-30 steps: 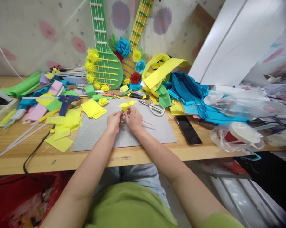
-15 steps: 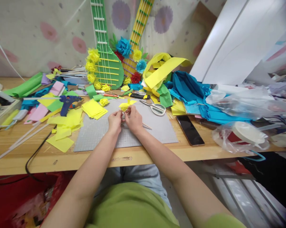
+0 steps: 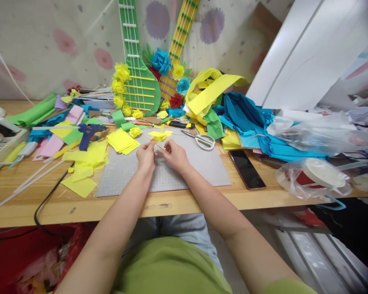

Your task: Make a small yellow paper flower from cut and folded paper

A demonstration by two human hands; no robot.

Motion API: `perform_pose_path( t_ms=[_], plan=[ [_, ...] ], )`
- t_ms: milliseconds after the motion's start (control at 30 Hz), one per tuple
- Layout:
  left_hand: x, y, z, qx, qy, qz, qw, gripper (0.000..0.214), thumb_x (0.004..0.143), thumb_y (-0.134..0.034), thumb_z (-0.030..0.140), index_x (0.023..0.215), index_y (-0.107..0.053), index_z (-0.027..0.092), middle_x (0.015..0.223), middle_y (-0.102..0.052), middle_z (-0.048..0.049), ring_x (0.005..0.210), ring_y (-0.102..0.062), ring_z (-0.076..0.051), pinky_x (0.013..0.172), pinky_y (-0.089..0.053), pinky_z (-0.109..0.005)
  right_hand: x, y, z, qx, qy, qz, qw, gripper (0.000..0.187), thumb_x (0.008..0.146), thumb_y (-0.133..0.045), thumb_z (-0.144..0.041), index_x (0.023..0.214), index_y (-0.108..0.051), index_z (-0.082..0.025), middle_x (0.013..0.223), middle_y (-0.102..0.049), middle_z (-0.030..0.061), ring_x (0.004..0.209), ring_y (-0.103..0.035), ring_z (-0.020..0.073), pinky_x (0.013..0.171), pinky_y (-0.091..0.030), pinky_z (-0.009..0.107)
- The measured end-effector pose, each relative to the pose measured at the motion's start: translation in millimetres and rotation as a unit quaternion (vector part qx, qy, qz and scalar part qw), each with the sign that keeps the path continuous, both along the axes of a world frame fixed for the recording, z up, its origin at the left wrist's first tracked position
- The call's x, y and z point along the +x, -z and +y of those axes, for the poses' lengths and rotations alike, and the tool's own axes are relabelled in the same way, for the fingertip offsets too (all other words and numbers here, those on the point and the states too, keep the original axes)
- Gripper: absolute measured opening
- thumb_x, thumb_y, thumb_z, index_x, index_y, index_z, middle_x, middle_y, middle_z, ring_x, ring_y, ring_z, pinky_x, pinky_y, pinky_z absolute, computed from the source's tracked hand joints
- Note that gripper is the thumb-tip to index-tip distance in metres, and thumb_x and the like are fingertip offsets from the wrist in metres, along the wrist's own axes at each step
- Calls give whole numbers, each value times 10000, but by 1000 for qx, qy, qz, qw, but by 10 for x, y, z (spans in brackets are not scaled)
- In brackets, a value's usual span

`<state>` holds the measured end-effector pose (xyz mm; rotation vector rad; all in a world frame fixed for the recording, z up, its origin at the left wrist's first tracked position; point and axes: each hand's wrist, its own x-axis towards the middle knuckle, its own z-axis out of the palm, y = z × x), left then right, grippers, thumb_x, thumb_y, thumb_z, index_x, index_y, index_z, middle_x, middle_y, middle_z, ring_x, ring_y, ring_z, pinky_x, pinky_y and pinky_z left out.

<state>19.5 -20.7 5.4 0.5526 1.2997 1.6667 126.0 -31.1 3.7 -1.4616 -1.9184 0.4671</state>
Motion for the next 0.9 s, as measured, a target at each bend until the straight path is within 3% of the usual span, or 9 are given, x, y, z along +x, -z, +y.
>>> perform_pose_path(
  t_ms=[300, 433, 600, 733, 900],
  plan=[
    [41, -27, -36, -21, 6, 23, 999, 373, 533, -730, 388, 524, -439, 155, 415, -354, 94, 359, -299, -16, 372, -252, -172, -143, -30, -54, 47, 13, -113, 992, 210, 874, -392, -350, 1003, -468, -203, 959, -624, 31, 826, -585, 137, 633, -369, 233],
    [68, -61, -60, -40, 22, 49, 998, 320, 578, -708, 354, 517, -466, 153, 383, -334, 94, 352, -266, -21, 375, -216, -182, -150, -42, -45, 53, 34, -149, 987, 229, 901, -342, -357, 1016, -472, -207, 965, -628, 32, 809, -586, 141, 608, -347, 231],
    [106, -33, -30, -29, 17, 66, 997, 260, 583, -698, 304, 517, -505, 142, 451, -447, 63, 447, -377, -42, 468, -310, -184, -136, -31, -21, 71, 32, -190, 979, 280, 927, -257, -345, 1007, -496, -221, 965, -628, 31, 795, -580, 144, 570, -311, 229],
    [69, 75, 14, -7, 37, 162, 986, 279, 613, -661, 380, 536, -535, 143, 505, -497, 41, 491, -397, -57, 522, -334, -196, -114, -26, 5, 60, 38, -210, 975, 291, 930, -235, -318, 983, -501, -212, 926, -637, 37, 780, -582, 151, 566, -302, 234],
    [-144, 76, -12, 32, 9, 343, 939, 214, 693, -572, 377, 630, -553, 173, 551, -464, 32, 531, -405, -87, 543, -346, -210, -65, -17, 36, 34, 41, -203, 978, 263, 917, -285, -331, 981, -500, -193, 893, -652, 57, 812, -588, 163, 602, -318, 237]
  ],
)
